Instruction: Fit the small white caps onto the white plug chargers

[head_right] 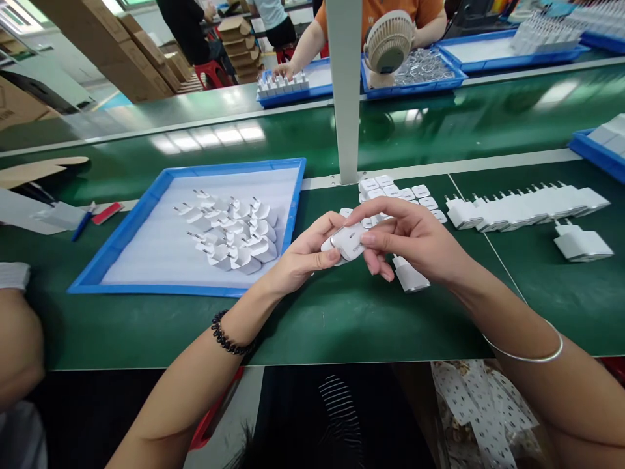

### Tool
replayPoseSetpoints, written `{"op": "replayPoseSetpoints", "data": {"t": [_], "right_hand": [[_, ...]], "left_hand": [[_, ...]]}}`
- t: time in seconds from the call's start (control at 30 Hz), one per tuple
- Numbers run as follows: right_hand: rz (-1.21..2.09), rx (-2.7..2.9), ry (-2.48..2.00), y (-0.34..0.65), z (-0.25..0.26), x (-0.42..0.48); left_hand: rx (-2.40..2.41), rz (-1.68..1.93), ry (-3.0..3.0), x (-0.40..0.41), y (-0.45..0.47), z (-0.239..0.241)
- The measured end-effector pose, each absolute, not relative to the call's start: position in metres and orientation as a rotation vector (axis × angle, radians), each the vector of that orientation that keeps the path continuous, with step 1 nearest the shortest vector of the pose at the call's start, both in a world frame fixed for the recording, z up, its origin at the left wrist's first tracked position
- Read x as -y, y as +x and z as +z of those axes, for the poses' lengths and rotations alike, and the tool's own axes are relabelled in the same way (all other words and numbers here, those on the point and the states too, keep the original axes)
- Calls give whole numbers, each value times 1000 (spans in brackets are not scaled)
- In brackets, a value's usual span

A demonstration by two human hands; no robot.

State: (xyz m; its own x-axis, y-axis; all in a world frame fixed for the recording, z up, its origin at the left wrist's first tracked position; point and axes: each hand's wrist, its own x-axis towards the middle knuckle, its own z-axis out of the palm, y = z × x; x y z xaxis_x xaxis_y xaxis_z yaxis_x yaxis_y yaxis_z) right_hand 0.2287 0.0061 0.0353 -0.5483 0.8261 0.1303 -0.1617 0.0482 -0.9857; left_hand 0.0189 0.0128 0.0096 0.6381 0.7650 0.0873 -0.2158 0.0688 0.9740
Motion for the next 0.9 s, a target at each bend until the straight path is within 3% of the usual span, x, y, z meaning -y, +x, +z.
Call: {"op": "replayPoseSetpoints", "data": {"t": [0.9], "right_hand": [[1470, 1616, -830, 226, 38, -5]], "left_hand": [[-525, 805, 1307, -12, 19, 9]]}}
